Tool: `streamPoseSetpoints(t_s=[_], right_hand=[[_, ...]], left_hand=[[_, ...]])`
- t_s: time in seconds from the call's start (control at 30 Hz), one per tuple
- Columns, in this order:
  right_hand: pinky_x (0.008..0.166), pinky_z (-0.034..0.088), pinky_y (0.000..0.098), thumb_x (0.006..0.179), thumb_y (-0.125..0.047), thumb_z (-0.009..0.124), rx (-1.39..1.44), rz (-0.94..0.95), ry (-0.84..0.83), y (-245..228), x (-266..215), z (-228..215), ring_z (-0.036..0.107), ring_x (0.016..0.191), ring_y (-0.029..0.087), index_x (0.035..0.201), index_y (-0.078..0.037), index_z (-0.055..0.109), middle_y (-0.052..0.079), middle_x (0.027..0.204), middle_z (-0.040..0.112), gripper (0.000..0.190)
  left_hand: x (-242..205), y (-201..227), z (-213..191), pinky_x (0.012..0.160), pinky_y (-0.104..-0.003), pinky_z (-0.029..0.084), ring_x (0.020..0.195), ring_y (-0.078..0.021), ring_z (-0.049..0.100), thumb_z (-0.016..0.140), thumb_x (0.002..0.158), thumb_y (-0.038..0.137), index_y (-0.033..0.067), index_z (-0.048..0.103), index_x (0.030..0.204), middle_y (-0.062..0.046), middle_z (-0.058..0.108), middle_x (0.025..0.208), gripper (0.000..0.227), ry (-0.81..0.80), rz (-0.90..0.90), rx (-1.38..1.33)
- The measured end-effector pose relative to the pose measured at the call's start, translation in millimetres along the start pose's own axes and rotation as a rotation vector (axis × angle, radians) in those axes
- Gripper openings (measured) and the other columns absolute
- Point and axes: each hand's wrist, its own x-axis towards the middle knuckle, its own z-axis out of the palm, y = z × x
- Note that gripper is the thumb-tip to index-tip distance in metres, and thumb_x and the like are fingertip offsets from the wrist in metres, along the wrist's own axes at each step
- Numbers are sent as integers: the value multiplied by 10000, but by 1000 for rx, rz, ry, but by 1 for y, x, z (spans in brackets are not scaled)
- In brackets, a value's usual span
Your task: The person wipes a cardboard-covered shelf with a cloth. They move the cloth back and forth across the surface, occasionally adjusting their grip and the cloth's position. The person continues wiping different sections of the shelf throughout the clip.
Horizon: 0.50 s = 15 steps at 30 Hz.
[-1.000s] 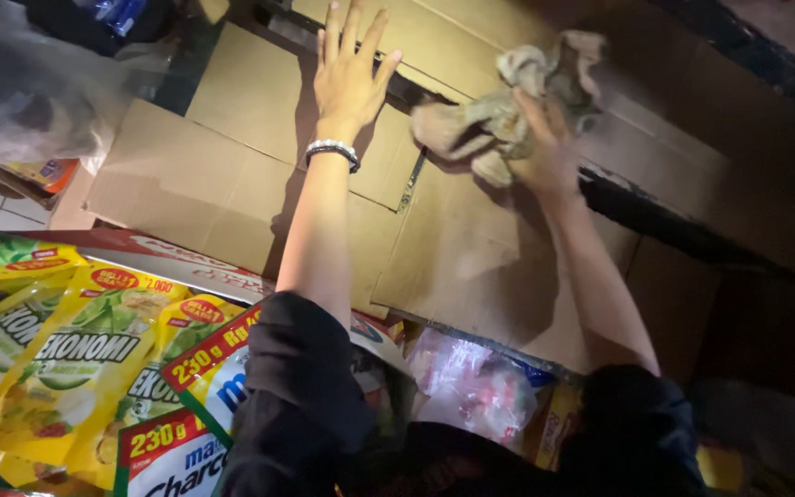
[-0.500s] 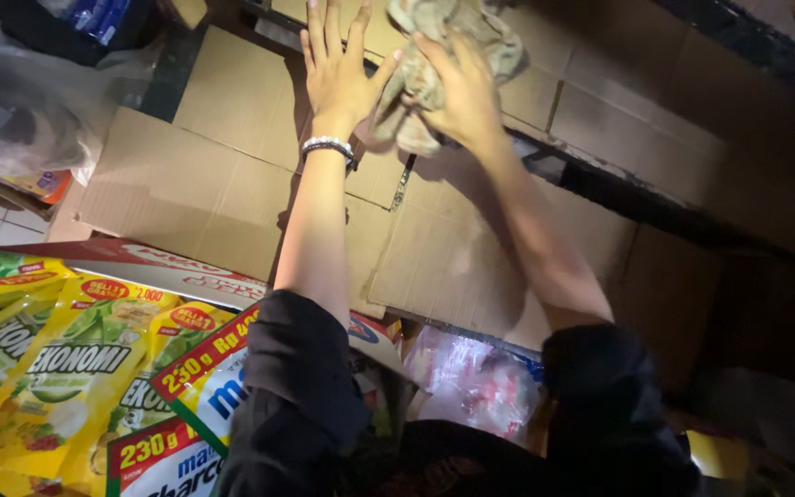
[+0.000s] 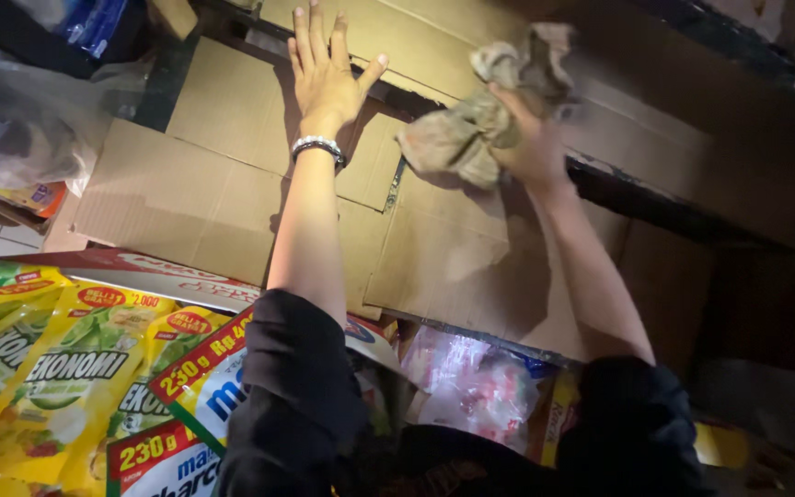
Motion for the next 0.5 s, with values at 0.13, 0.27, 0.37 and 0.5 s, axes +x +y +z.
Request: streamPoseSetpoints(t_s=[0.13,0.27,0.37,0.5], right_hand=[[1091,512,409,865,-57,850,58,-11,-88,27,-8,-26,640,1297,370,1398,-93,626,176,1360,674,579],[1050,527,399,873,-135,853,93,141,-90,36,7,-4,651,1242,346,1426,-106,604,183,1335,675,606],[1046,558,373,896,-184,805,200,255,-147,38,19,7,686,1213,292,1438,-142,583,141,1308,686,587],[1069,500,429,885,-136,837,92,84,-67,33,34,14,642,1257,352,1390,-70,637,197,1342,663,546]], left_hand=[[0,3,-1,1292,-601,-17,1575,-288,-120,473,976,778,138,227,1659,-114,-7,1734,968,-57,-62,27],[-1,5,-3,1263,-682,-7,1577,-266,-151,462,963,782,144,174,1678,-74,-66,1742,1001,-108,-101,27],[1,6,0,1251,-706,9,1570,-265,-175,456,973,794,121,142,1681,-74,-101,1738,1027,-112,-103,38],[5,1,7,1248,-717,24,1560,-274,-204,444,992,798,97,125,1682,-84,-116,1736,1034,-118,-95,29]])
